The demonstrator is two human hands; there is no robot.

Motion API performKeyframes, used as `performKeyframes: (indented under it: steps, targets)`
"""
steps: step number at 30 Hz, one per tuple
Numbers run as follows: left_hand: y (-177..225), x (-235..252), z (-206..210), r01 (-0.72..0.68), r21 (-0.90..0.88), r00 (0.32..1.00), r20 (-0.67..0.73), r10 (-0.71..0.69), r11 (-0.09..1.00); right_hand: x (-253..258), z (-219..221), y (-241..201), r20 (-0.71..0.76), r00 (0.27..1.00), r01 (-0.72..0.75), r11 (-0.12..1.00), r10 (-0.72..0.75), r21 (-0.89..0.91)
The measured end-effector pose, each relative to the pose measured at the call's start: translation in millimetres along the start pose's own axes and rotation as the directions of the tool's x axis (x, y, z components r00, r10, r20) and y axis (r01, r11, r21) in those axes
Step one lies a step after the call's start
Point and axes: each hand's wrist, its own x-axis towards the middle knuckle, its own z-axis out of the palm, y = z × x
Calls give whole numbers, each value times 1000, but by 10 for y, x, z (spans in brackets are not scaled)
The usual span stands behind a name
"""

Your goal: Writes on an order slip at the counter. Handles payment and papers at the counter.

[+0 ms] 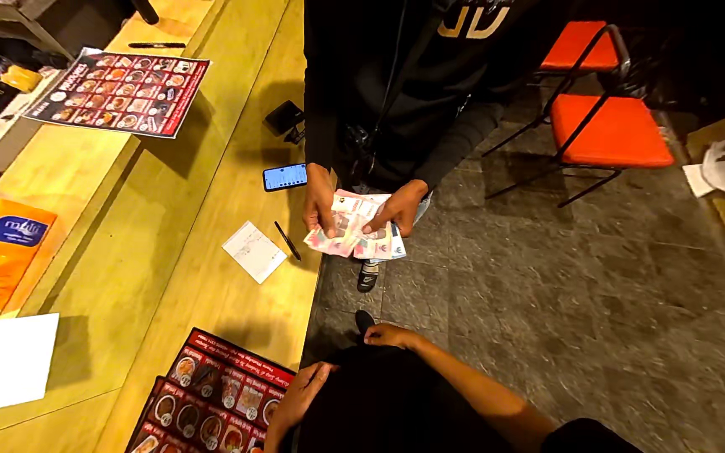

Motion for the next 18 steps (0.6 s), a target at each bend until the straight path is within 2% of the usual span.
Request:
performKeyframes:
  steps: [18]
  targets:
    - [37, 69, -8, 36, 12, 999, 28, -36, 999, -13, -45, -6, 16, 1000, 4, 1000, -3, -14]
